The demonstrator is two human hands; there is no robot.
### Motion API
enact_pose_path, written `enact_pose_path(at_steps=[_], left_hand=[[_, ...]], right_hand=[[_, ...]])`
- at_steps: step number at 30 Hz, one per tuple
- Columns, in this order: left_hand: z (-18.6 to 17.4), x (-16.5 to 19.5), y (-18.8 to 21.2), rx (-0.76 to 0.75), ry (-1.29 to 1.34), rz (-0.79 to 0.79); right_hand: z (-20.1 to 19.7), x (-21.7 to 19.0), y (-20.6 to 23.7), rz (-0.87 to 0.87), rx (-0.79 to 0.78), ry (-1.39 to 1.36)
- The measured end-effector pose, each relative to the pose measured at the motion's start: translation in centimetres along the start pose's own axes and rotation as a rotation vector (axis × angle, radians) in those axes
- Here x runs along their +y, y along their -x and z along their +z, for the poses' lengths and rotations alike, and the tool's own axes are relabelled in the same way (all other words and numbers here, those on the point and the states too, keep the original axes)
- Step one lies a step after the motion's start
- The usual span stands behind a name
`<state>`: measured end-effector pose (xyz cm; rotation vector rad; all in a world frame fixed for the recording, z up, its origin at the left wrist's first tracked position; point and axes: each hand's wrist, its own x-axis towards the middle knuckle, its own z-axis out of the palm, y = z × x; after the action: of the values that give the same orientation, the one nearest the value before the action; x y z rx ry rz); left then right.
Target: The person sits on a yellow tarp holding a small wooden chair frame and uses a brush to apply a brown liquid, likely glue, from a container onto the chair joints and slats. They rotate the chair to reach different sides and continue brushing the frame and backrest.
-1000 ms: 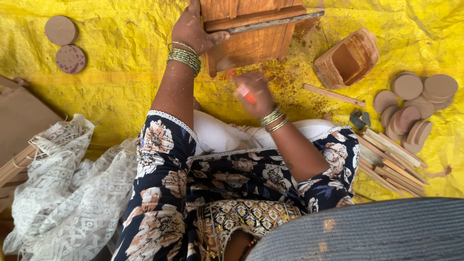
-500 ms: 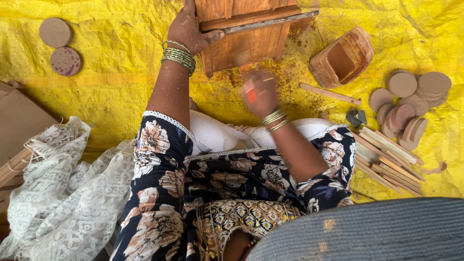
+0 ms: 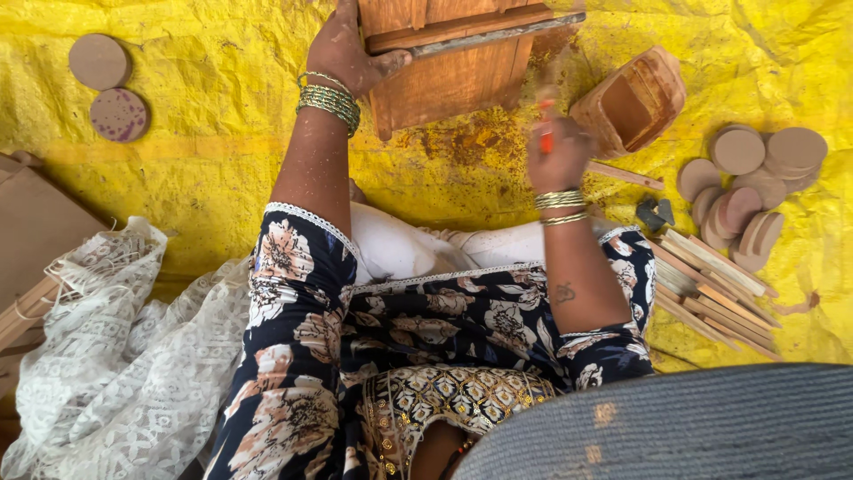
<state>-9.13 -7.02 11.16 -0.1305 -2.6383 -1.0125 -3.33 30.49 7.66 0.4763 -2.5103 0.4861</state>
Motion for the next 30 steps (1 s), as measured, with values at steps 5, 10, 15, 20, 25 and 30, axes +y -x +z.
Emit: enact_pose_path(at_steps=[5, 10, 15, 20, 25, 30], left_hand=[[-0.2, 0.2, 0.3, -0.026, -0.011, -0.035], [-0.3, 0.0, 0.5, -0.037, 0.022, -0.015], [-0.4, -0.1, 0.3, -0.06, 0.035, -0.04], [-0.7, 0.3, 0.3, -0.037, 0.041, -0.035], [-1.3, 0.9, 0.5, -0.037, 0.059, -0.008], [-1.4, 0.8, 0.5, -0.057, 0.048, -0.034]], right_hand=[[2.3, -8.1, 2.7, -0.345, -0.156, -0.406], [2.4, -7.8, 1.5, -0.332, -0.263, -0.416], [-0.1, 0.5, -0.7, -0.131, 0.01, -0.075], [1.1, -2.4, 0.5, 0.047, -0.215, 0.045], [1.9, -8.8, 2.2, -0.435, -0.283, -0.435], [1.3, -4.4, 0.2, -0.054, -0.319, -0.355]])
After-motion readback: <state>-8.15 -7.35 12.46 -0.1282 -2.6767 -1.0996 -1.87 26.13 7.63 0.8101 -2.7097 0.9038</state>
